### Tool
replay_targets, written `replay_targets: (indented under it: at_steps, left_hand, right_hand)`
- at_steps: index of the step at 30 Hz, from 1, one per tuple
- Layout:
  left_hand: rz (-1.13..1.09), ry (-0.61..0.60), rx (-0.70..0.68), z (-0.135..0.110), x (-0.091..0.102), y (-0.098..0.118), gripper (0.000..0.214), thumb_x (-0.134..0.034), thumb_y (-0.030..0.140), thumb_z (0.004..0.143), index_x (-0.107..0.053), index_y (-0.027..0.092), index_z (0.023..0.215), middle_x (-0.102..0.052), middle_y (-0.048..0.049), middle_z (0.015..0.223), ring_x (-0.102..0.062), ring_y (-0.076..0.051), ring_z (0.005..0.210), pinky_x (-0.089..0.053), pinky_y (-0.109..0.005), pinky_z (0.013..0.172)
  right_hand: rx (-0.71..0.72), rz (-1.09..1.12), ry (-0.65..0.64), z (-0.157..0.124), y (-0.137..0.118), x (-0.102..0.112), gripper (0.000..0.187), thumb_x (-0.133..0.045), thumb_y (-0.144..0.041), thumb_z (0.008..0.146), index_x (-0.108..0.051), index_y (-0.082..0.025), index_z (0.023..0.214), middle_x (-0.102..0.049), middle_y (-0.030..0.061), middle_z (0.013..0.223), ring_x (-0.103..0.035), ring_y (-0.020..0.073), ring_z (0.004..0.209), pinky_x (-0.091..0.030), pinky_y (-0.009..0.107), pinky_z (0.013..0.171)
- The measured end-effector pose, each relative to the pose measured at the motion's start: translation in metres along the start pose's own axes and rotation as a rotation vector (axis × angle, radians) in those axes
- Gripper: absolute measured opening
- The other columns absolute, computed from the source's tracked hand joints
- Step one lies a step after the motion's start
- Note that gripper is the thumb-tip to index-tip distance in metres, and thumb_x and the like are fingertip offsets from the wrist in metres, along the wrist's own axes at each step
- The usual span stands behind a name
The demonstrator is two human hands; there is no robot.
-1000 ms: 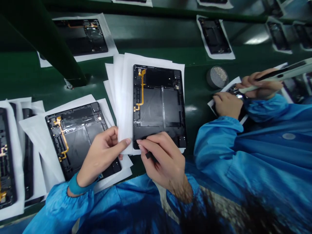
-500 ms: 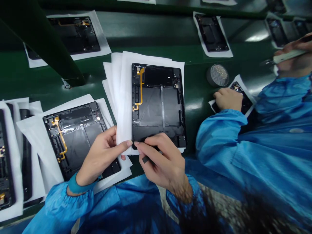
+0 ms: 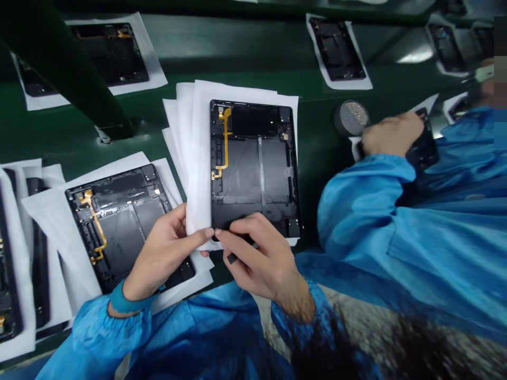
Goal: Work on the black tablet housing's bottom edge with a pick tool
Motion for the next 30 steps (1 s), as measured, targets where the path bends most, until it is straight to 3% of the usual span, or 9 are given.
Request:
replay_targets:
  at_steps: [6,14,22,30]
  left_hand:
    - [-0.155,0.012,0.071,-0.0027,-0.0052,0.0032,0.036,-0.079,0.026,0.070,-0.064,0.014,0.101,-0.062,0.0035,0.074,-0.058,-0.008,0.060,-0.056,-0.015,0.051]
    - [-0.087,0.013,0.062,-0.0069,-0.0031,0.0049,0.040,-0.082,0.037,0.073,-0.062,0.015,0.100,-0.061,0.0009,0.079,-0.059,-0.011,0.065,-0.060,-0.021,0.054]
    - [-0.157,-0.006,0.088,-0.0054,-0.0020,-0.0013,0.035,-0.083,0.031,0.073,-0.066,0.018,0.101,-0.061,0.0020,0.078,-0.058,-0.010,0.068,-0.057,-0.015,0.053]
    - [-0.165,0.010,0.097,-0.0039,-0.0027,-0.0012,0.035,-0.085,0.026,0.070,-0.066,0.017,0.099,-0.062,0.0028,0.074,-0.058,-0.010,0.064,-0.057,-0.016,0.052]
  right_hand:
    - [0.008,0.028,0.024,-0.0014,0.0002,-0.0004,0.035,-0.060,-0.001,0.078,-0.064,-0.012,0.111,-0.059,0.0094,0.092,-0.049,0.0166,0.081,-0.050,0.031,0.071]
    - [-0.039,0.094,0.073,-0.0029,0.0019,0.0015,0.041,-0.061,0.000,0.077,-0.064,-0.019,0.114,-0.058,0.0059,0.092,-0.052,0.0165,0.082,-0.050,0.031,0.071]
    - [-0.025,0.088,0.096,-0.0041,0.0030,0.0035,0.041,-0.059,-0.005,0.082,-0.063,-0.020,0.119,-0.060,0.0056,0.090,-0.055,0.0171,0.082,-0.051,0.033,0.070]
    - [-0.023,0.082,0.092,-0.0068,0.0058,0.0030,0.037,-0.060,-0.006,0.081,-0.064,-0.017,0.117,-0.060,0.0073,0.092,-0.054,0.0172,0.080,-0.052,0.034,0.070]
Point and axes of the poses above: each hand's wrist, its own z-axis towards the middle knuckle, its own x-axis out of the back of the hand, y = z × x, the point moved 6 cm from there along z, towards the middle knuckle
